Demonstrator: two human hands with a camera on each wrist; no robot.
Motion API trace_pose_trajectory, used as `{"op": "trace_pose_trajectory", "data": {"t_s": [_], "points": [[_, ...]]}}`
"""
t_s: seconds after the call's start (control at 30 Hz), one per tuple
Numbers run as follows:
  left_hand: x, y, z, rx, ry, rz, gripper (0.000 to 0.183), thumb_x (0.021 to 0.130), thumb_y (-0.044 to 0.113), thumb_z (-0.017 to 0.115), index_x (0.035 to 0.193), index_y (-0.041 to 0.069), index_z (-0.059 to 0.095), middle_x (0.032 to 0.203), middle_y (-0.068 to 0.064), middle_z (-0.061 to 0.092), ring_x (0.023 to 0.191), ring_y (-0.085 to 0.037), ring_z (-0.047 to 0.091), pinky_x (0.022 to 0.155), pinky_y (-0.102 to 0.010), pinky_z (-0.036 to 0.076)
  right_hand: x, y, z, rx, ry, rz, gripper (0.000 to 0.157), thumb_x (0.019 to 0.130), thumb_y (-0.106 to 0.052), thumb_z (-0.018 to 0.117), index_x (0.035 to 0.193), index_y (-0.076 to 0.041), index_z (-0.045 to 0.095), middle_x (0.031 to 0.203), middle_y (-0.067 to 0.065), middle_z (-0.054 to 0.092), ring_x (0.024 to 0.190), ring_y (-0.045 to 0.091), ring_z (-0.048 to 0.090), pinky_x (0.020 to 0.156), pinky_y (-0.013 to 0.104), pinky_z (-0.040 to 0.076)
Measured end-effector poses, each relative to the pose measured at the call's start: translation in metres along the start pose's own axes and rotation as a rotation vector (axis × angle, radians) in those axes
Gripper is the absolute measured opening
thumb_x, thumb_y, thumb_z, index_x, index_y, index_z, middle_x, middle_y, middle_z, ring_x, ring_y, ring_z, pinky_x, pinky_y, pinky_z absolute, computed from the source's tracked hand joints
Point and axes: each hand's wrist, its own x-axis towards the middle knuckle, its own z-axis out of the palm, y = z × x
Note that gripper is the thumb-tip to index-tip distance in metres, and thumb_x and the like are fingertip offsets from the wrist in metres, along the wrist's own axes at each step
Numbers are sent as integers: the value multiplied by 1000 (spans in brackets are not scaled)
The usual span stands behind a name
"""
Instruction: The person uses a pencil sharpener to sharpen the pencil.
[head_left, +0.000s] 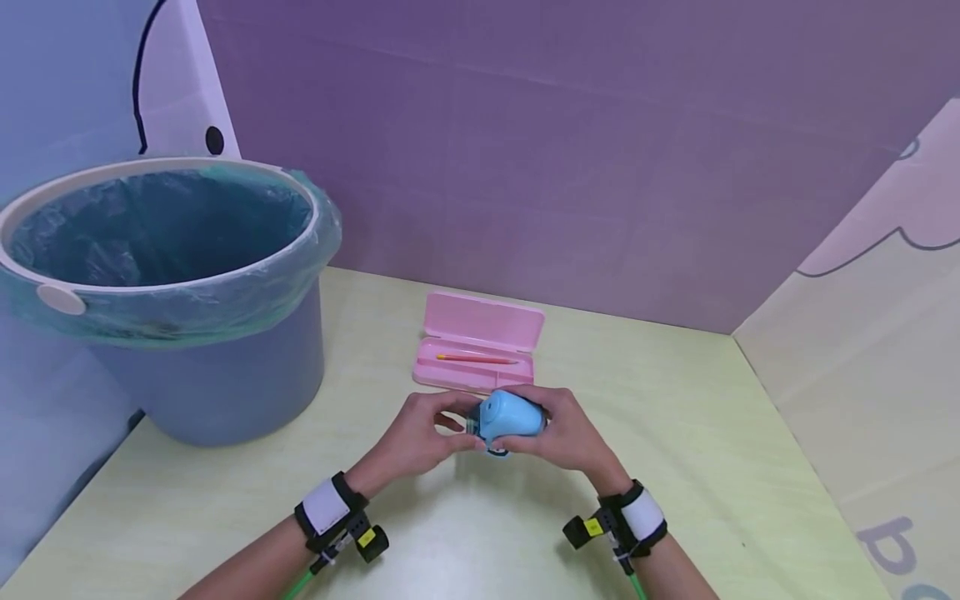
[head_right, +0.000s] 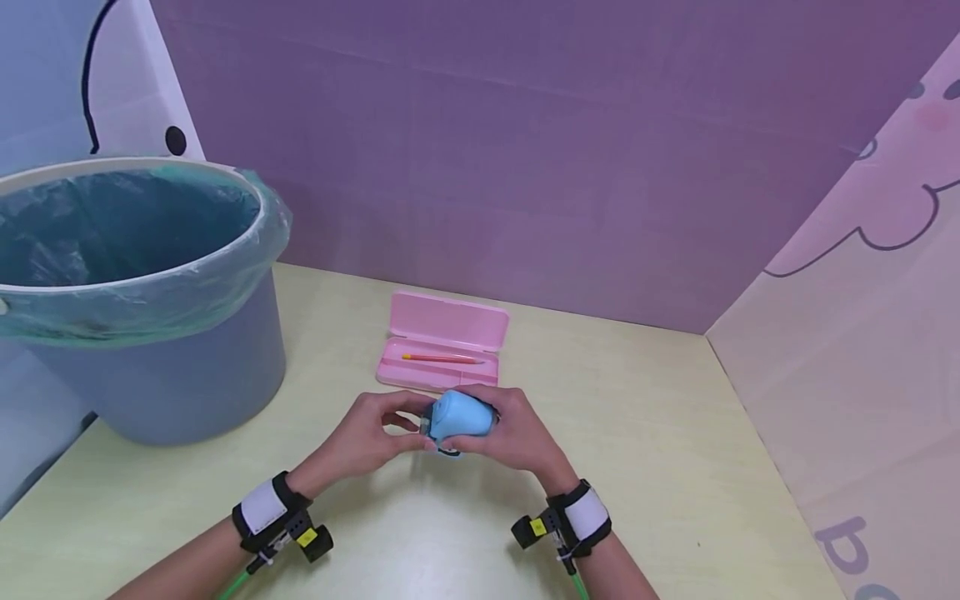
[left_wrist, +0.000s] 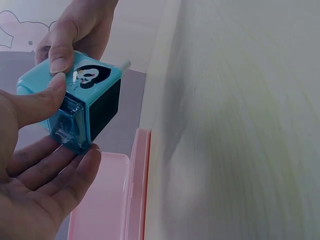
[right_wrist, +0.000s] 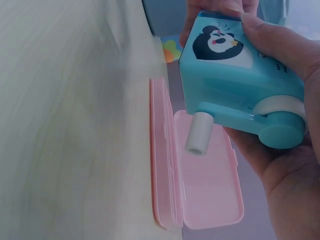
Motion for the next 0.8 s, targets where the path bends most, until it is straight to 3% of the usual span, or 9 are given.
{"op": "trace_pose_trajectory", "data": {"t_s": [0.27,0.5,0.67,0.8], "points": [[1,0,3,-2,-3,-2,47,78,17,82,122,7,67,110,-2,71,98,-19,66,80,-38,55,3,-2,-4,9,-23,-31,62,70,-38,86,124,-14,67,114,-6,68,98,13,63,84,33,53],[8,-6,20,32,-55,-43,44,77,14,82,115,4,63,108,-4,68,95,-18,66,80,-36,55,0,8,-8,-57,-84,-17,60,71,-35,87,125,-18,67,113,-9,67,97,12,61,84,35,52],[9,-13,35,126,-123,-92,43,75,14,83,110,4,60,105,-7,67,94,-22,64,77,-32,53,-11,16,-3,-120,-120,20,56,70,-40,86,120,-23,69,107,-16,66,92,9,60,78,31,52],[8,-15,36,200,-142,-104,44,74,16,84,109,4,60,105,-7,66,94,-21,64,76,-29,51,-14,17,1,-133,-141,38,55,70,-40,86,119,-22,69,106,-16,66,90,9,60,77,30,52]]}}
